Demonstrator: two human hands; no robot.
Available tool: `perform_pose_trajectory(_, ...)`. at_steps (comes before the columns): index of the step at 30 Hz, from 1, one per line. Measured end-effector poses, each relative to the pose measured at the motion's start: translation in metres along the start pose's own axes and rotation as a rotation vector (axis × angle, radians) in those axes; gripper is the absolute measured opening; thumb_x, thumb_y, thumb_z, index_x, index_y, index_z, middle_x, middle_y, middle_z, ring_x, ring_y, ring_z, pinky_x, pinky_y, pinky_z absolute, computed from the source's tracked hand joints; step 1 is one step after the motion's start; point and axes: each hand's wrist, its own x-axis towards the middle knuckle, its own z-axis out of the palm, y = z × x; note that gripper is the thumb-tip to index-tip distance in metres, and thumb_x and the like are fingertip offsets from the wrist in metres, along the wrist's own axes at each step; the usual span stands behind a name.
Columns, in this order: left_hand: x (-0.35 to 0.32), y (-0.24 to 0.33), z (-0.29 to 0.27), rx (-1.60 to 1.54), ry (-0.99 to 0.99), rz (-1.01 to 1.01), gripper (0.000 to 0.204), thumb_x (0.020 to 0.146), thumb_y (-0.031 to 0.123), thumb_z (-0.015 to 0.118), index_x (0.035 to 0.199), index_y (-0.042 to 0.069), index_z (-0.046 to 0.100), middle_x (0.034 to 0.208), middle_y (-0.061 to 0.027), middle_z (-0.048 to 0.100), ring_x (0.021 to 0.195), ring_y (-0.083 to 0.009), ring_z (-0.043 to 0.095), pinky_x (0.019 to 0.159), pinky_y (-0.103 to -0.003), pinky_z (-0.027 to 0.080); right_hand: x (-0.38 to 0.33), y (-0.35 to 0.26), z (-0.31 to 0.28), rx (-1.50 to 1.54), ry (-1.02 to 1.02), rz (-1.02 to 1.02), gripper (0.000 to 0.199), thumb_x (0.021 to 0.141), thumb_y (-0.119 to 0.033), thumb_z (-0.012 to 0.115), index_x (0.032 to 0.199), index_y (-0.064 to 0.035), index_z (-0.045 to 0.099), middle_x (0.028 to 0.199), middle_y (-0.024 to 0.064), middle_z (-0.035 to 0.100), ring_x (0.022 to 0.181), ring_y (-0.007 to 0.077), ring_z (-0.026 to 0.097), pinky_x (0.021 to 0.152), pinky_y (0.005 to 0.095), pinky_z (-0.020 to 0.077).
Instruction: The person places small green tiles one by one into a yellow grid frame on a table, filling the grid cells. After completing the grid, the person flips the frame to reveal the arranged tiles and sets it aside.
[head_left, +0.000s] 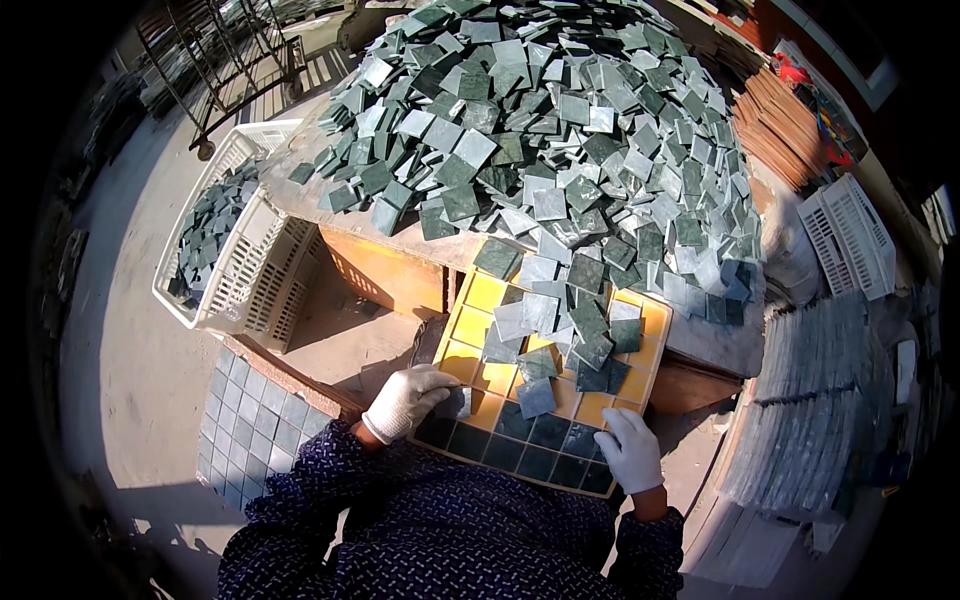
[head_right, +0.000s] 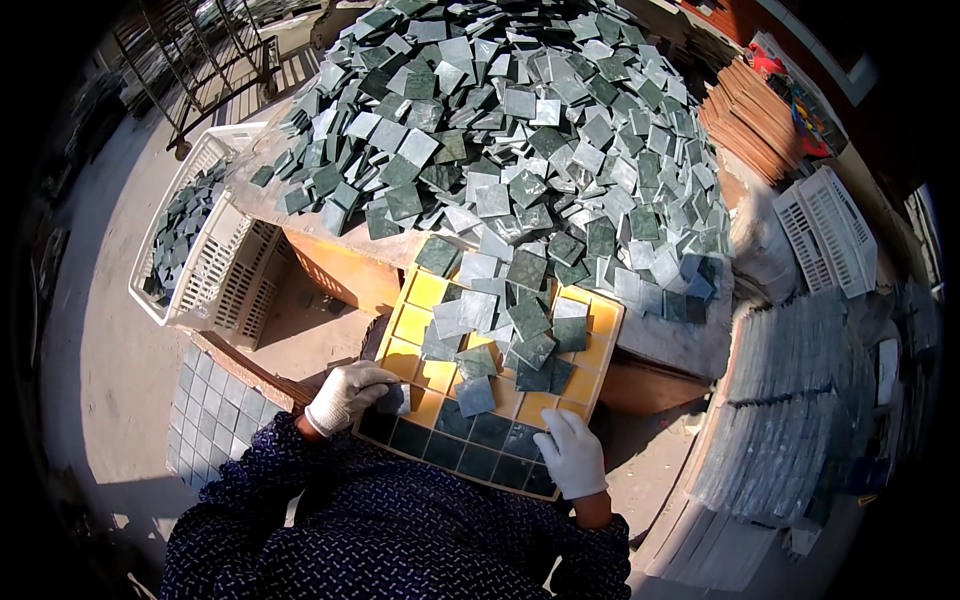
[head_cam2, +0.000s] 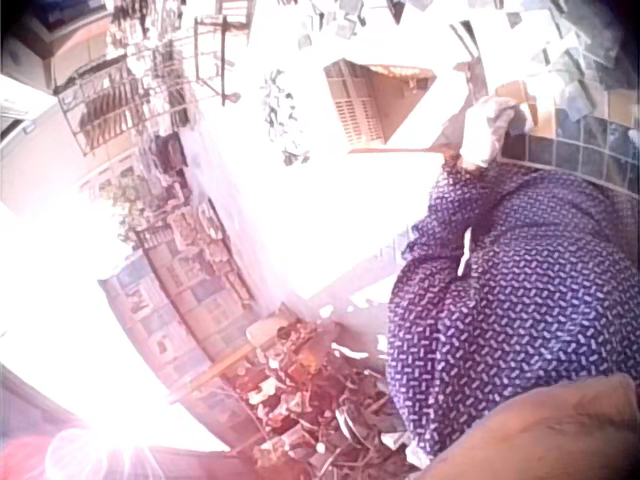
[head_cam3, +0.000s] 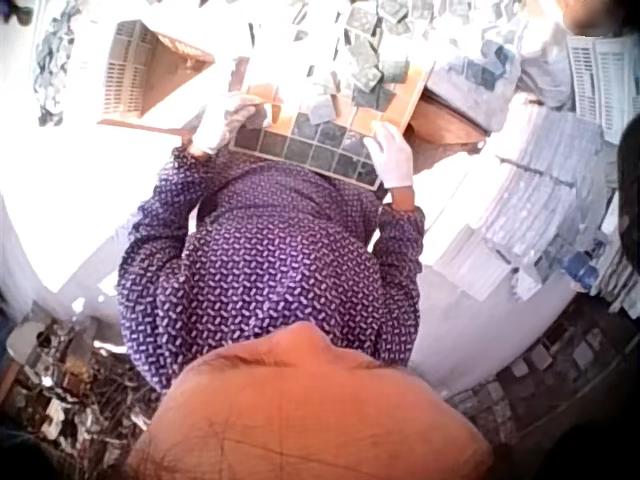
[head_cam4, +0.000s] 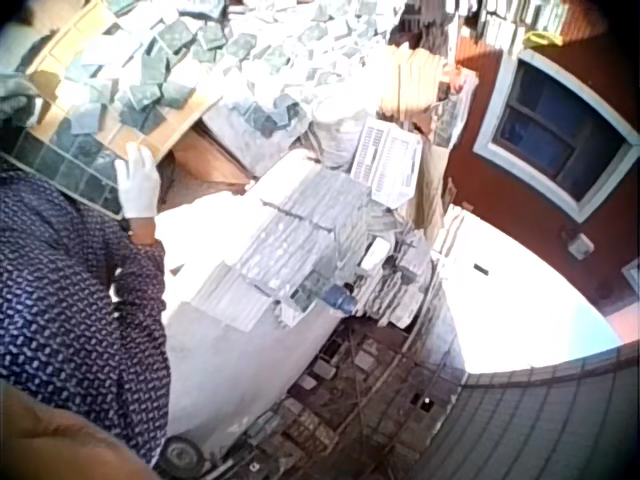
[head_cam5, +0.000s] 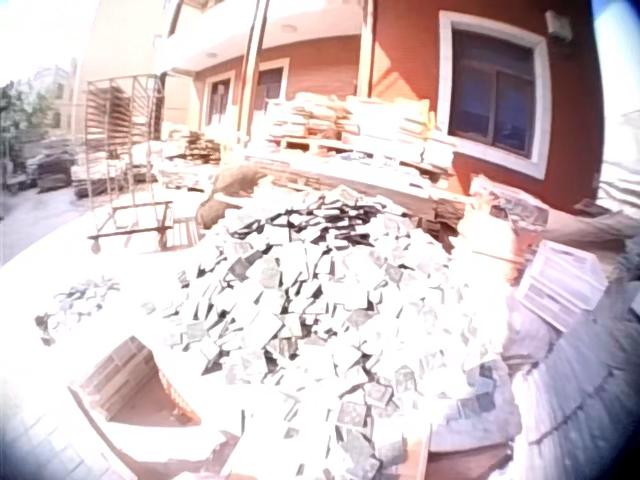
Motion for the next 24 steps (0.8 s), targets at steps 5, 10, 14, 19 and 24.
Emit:
perform_pose_trajectory(5, -0.009, 0.018, 0.009, 0.351, 0.001, 0.378, 0.019, 0.079, 0.008, 0.068, 0.097, 0.007, 0.063, 0.101, -0.0097, 0.059, 0.09, -0.0298, 0.061, 0.076, -0.038, 0.052, 0.014, -0.018, 0.002, 0.016, 0.033, -0.073, 0.029, 0.081, -0.017, 0.069, 0.108, -0.0076, 0.063, 0.102, 0.014, 0.063, 0.087, 0.0341, 0.063, 0.074, 0.0394, 0.0529)
perform_pose_trajectory(10, -0.02, 0.015, 0.014, 0.385, -0.04, 0.34, 0.037, 0.077, 0.011, 0.071, 0.112, 0.006, 0.061, 0.119, -0.0125, 0.056, 0.099, -0.0327, 0.06, 0.083, -0.039, 0.052, 0.016, -0.016, 0.005, 0.012, 0.004, -0.06, 0.028, 0.081, -0.016, 0.068, 0.107, -0.0085, 0.063, 0.1, 0.0129, 0.063, 0.087, 0.0326, 0.064, 0.073, 0.0392, 0.0527)
perform_pose_trajectory(14, -0.008, 0.012, 0.016, 0.402, -0.094, 0.225, 0.054, 0.072, 0.011, 0.074, 0.123, 0.005, 0.056, 0.121, -0.0137, 0.054, 0.104, -0.0334, 0.058, 0.087, -0.04, 0.05, 0.028, -0.015, 0.012, 0.024, 0.072, -0.109, 0.027, 0.082, -0.016, 0.068, 0.107, -0.0077, 0.063, 0.1, 0.0114, 0.063, 0.086, 0.0316, 0.064, 0.073, 0.039, 0.0526)
perform_pose_trajectory(19, -0.003, 0.015, 0.028, 0.381, -0.193, 0.139, 0.052, 0.072, 0.014, 0.076, 0.119, 0.005, 0.057, 0.117, -0.0142, 0.052, 0.104, -0.0343, 0.057, 0.088, -0.039, 0.05, 0.033, -0.041, 0.033, -0.03, 0.035, -0.019, 0.043, 0.08, -0.028, 0.072, 0.115, -0.0073, 0.059, 0.104, 0.012, 0.062, 0.09, 0.03, 0.064, 0.075, 0.0383, 0.0527)
perform_pose_trajectory(24, 0.001, 0.04, 0.033, 0.428, -0.163, 0.044, 0.052, 0.072, 0.018, 0.077, 0.119, 0.005, 0.058, 0.125, -0.0145, 0.048, 0.109, -0.0348, 0.054, 0.089, -0.043, 0.048, 0.039, -0.066, 0.071, -0.289, -0.017, 0.046, 0.071, 0.072, -0.04, 0.076, 0.129, -0.0087, 0.048, 0.112, 0.0111, 0.056, 0.099, 0.0297, 0.059, 0.079, 0.0381, 0.051)
